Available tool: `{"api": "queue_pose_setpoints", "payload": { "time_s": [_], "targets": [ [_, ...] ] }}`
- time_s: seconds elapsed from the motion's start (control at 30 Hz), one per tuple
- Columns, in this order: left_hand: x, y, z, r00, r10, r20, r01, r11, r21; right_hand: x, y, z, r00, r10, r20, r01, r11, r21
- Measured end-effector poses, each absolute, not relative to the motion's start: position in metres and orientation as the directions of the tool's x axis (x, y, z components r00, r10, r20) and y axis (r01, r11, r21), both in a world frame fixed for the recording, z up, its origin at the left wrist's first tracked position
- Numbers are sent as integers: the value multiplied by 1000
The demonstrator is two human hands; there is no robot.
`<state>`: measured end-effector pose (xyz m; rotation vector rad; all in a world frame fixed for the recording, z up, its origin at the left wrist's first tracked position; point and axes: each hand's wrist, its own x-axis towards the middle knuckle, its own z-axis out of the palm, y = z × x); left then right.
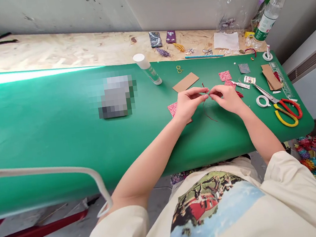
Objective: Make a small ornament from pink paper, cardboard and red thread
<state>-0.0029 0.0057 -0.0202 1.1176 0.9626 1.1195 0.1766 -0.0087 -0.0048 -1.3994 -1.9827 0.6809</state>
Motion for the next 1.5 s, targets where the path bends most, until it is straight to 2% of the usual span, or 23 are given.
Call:
{"api": "queue_pose_setpoints", "payload": {
  "time_s": [0.3, 0.53, 0.67, 1.07, 1.33, 1.4, 1.5],
  "targets": [
    [-4, 10, -30, 235, 971, -53, -228, 108, 968, 180, -7, 2, -252, 953, 166, 663, 295, -688],
    [-3, 2, -18, 250, 968, -35, -197, 86, 977, 176, -10, 1, -159, 966, 203, 618, 258, -742],
    [-3, -1, -14, 246, 969, -19, -180, 65, 981, 176, -10, 0, -183, 968, 169, 584, 245, -774],
    [-2, 0, -15, 336, 941, -30, -309, 141, 941, 179, -8, 4, -96, 982, 164, 549, 190, -814],
    [-3, -4, -13, 369, 929, -30, -283, 143, 948, 178, -10, 6, -61, 980, 191, 518, 194, -833],
    [-3, -2, -15, 382, 924, -4, -279, 119, 953, 180, -8, 5, -56, 985, 165, 480, 171, -860],
    [-2, 1, -21, 392, 918, 53, -292, 70, 954, 185, -4, 6, -109, 994, 30, 279, 60, -958]
  ]
}}
